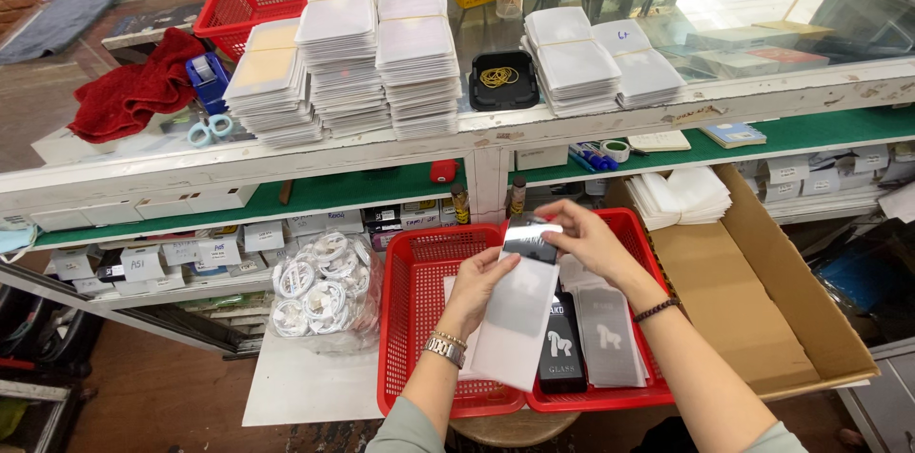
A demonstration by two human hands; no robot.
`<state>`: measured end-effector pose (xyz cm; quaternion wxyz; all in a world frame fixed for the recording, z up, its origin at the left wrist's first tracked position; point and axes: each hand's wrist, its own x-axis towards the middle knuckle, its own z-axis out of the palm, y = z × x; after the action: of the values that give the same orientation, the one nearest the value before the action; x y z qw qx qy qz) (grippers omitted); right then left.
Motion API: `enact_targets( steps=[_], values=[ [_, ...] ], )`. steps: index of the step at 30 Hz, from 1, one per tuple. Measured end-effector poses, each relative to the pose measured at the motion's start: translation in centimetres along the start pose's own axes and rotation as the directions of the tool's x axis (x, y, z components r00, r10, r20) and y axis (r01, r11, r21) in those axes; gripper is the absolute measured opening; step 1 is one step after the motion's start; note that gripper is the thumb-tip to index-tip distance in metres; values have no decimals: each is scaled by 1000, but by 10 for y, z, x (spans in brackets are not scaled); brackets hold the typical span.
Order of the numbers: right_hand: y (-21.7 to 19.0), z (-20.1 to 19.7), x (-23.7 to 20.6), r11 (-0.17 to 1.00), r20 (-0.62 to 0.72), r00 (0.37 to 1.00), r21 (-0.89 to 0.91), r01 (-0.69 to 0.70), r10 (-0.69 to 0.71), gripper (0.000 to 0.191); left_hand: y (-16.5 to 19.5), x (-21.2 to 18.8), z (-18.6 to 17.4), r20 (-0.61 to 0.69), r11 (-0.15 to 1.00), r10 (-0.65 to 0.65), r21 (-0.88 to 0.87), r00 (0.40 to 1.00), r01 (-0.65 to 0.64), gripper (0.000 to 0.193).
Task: The person repeatedly picks up small rectangular items and white paper sheets from a red basket, places them into a second red basket, and stacks them. The person also handles a smartphone and places it into the basket. The task continues with consistent pick-and-place motions throughout the clip.
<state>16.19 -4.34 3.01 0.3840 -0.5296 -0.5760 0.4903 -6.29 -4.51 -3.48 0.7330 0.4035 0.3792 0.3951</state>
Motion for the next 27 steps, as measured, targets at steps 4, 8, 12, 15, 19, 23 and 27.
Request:
enact_targets(
  steps=[4, 8, 12, 15, 19, 23, 27],
  values=[
    [-1, -9, 7, 996, -52, 999, 92, 16, -12, 37, 8, -5, -1, 38, 977, -102, 193, 994, 93, 35],
    [-7, 1, 0, 999, 2, 1000, -50, 22, -22, 33, 13, -9, -3, 35, 979, -76, 189, 996, 69, 39],
    [-5, 19, -13, 982, 146, 981, -155, -107, 130, 38, 13, -7, 4, -74, 986, -73, 143, 995, 83, 37],
    [6, 8, -9, 997, 101, 992, 3, -79, 79, 35, 8, -2, 6, -94, 979, -34, 200, 995, 52, 40],
    [36, -34, -7, 969, -161, 967, -113, -218, 199, 34, 3, -5, -25, -412, 707, 154, 681, 898, 191, 40],
    [63, -37, -24, 864, -238, 943, -395, -313, 233, 36, -9, -20, -45, -577, 610, 169, 698, 799, 375, 49],
    [70, -4, -43, 333, -248, 937, -930, -159, -245, 38, -15, -28, -45, -638, 612, 42, 625, 769, 485, 49]
  ],
)
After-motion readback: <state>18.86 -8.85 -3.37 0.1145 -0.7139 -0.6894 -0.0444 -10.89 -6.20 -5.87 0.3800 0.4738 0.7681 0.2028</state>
